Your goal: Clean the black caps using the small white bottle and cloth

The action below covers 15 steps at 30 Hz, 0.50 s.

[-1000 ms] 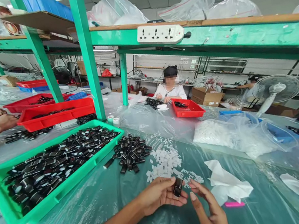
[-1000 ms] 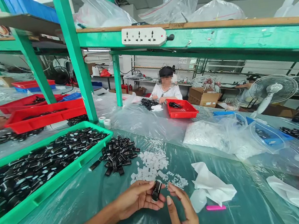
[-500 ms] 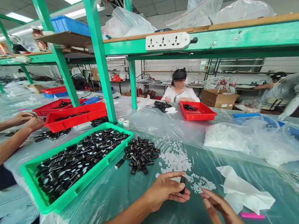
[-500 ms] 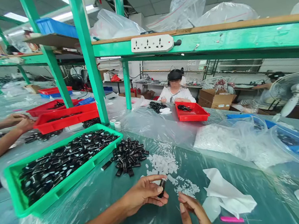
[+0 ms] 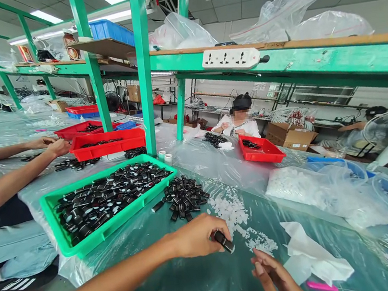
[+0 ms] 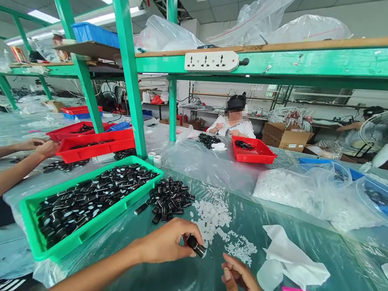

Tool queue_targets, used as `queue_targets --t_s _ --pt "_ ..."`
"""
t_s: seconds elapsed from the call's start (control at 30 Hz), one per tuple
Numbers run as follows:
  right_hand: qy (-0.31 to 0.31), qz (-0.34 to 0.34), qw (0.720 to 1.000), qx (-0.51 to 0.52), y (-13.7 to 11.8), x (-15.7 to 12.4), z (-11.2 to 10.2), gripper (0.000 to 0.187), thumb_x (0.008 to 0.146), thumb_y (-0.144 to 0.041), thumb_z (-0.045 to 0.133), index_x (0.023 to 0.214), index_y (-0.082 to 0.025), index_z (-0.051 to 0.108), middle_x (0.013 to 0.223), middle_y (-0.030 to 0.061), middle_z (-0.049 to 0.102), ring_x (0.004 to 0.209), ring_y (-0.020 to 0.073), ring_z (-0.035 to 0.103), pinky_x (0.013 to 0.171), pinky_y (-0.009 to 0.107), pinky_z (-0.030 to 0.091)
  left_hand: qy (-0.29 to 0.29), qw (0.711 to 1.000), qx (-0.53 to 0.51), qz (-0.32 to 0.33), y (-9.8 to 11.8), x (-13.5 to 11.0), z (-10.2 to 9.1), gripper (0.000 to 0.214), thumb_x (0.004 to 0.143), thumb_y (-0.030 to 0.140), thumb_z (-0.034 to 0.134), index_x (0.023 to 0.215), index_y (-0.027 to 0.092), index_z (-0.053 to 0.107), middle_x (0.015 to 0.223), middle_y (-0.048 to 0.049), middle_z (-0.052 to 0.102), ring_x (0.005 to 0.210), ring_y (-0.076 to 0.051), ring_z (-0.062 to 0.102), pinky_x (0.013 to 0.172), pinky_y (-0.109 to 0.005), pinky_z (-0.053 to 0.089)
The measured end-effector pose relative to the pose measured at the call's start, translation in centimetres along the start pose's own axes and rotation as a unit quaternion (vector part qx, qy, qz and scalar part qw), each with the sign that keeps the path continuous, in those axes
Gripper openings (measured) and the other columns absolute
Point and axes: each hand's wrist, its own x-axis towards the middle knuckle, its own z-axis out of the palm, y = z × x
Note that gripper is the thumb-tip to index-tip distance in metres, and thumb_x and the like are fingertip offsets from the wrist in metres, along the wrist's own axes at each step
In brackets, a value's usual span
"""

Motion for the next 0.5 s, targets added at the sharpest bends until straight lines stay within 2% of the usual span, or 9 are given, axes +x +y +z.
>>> queue_targets --t_s 0.1,0.2,0.4,0.5 --pt "-0.019 0.015 1.0 0.0 0.0 -0.3 0.1 0.043 0.071 -0.056 0.062 0.096 -0.022 0.067 0.089 0.005 0.069 0.079 0.0221 0.065 0.064 0.021 0.052 -0.06 0.997 -0.022 0.049 0.8 -0.1 -0.4 0.021 0.074 0.014 0.062 0.094 0.019 0.066 0.086 -0.0035 0.066 0.074 -0.018 0.059 0.059 -0.023 0.041" --pt "-0.036 -0.004 0.999 0.012 0.2 -0.6 0.3 0.039 0.071 -0.053 0.064 0.092 -0.021 0.069 0.085 0.005 0.069 0.075 0.0212 0.066 0.065 0.021 0.052 -0.097 0.991 -0.057 0.072 1.2 -0.1 -0.5 0.021 0.076 0.015 0.06 0.096 0.02 0.066 0.087 -0.0039 0.066 0.076 -0.018 0.06 0.064 -0.025 0.044" --pt "-0.077 -0.08 0.993 0.047 0.2 -0.7 0.5 0.022 0.072 -0.042 0.067 0.079 -0.021 0.072 0.081 0.0038 0.068 0.07 0.0177 0.064 0.064 0.018 0.05 -0.125 0.987 -0.072 0.076 1.3 0.3 -0.3 0.024 0.075 0.012 0.062 0.096 0.022 0.067 0.088 -0.0029 0.066 0.077 -0.017 0.06 0.068 -0.024 0.046" --pt "-0.092 -0.09 0.991 0.042 -0.2 -0.7 0.5 0.019 0.072 -0.04 0.067 0.076 -0.021 0.071 0.081 0.0038 0.067 0.072 0.0173 0.063 0.064 0.017 0.049 -0.133 0.985 -0.065 0.085 1.1 0.6 -0.1 0.026 0.073 0.009 0.063 0.096 0.02 0.066 0.09 -0.0037 0.066 0.077 -0.016 0.059 0.067 -0.023 0.047"
